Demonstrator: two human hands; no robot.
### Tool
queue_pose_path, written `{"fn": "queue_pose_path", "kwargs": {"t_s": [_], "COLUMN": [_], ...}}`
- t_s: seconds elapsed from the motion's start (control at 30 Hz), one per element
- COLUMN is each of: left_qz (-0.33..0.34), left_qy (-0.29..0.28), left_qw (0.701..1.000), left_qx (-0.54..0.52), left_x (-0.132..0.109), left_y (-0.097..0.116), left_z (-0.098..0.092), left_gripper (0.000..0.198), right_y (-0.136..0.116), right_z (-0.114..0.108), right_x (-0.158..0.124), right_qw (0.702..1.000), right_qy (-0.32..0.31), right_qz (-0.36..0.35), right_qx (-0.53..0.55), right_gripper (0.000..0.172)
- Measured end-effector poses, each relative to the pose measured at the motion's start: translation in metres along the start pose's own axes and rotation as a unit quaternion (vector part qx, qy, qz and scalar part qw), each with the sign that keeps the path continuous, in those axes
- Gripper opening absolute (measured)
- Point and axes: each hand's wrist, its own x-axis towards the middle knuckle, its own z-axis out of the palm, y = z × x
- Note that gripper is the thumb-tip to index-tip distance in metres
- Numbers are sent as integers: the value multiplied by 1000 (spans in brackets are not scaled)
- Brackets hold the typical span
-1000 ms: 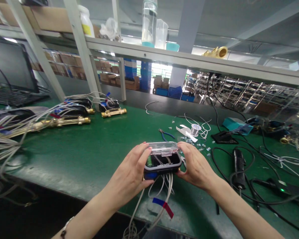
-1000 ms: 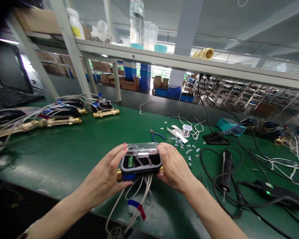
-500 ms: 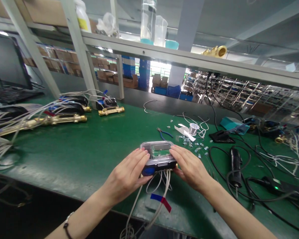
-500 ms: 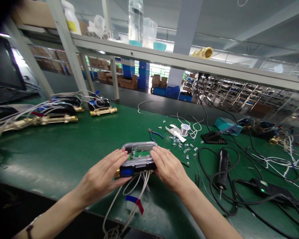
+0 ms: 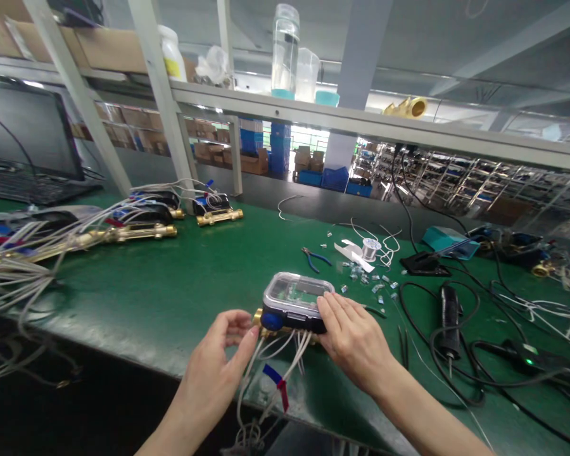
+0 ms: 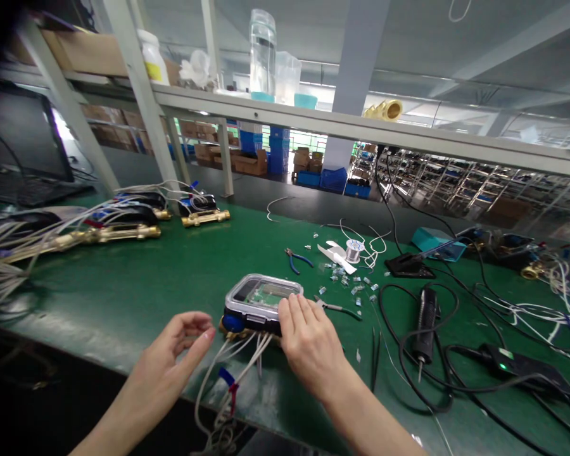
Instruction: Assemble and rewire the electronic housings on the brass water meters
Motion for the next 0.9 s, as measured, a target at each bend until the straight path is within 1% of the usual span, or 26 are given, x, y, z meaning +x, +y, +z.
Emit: {"fn": "queue_pose_path", "kwargs": {"t_s": [0.03, 0.07, 0.1, 0.13, 0.2, 0.27, 0.33, 0.4, 0.43, 0.5, 0.57, 0.6, 0.63, 0.7, 0.73, 0.8, 0.9], "left_qz": [-53, -91, -115, -136, -175, -216, -256, -287, -291, -256, -200, -175, -159, -139, -122, -83, -24], "left_qy": [-36, -73, -98, -104, -86, -90, -101, -101, -102, -130, -174, -190, -202, -217, -227, -250, -290], "left_qw": [997, 990, 982, 972, 948, 917, 891, 884, 890, 926, 956, 963, 966, 965, 961, 947, 911], "left_qx": [-37, -75, -117, -163, -253, -323, -360, -355, -336, -247, -128, -73, -24, 53, 96, 185, 293], "left_x": [-7, -12, -16, -18, -17, -13, -8, -6, -5, -3, 0, 2, 5, 14, 18, 28, 40], "left_y": [4, 8, 13, 19, 30, 38, 43, 44, 45, 45, 48, 49, 52, 56, 58, 63, 68], "left_z": [0, 1, 2, 4, 8, 11, 11, 8, 6, -2, -14, -21, -29, -44, -50, -57, -57], "left_gripper": [39, 40, 41, 41, 44, 47, 46, 45, 46, 51, 57, 57, 55, 43, 36, 25, 19], "right_y": [-9, -19, -29, -39, -60, -81, -100, -112, -116, -116, -105, -97, -87, -66, -56, -43, -39], "right_z": [-1, -3, -3, -3, -2, 1, 5, 5, 3, -8, -25, -34, -41, -49, -49, -41, -17], "right_x": [2, 5, 8, 11, 17, 21, 25, 28, 29, 31, 30, 29, 27, 23, 21, 18, 17], "right_qw": [1000, 999, 999, 998, 997, 994, 992, 991, 991, 992, 994, 992, 986, 967, 957, 940, 932], "right_qy": [-5, -9, -11, -9, 6, 31, 50, 59, 61, 64, 53, 46, 43, 54, 59, 62, 53], "right_qz": [11, 23, 32, 39, 51, 75, 98, 103, 100, 92, 97, 105, 120, 167, 192, 225, 225], "right_qx": [-16, -30, -42, -49, -62, -70, -66, -62, -64, -55, 10, 58, 111, 183, 211, 248, 279], "right_gripper": [39, 39, 39, 39, 40, 40, 41, 42, 43, 42, 29, 21, 21, 31, 34, 34, 33]}}
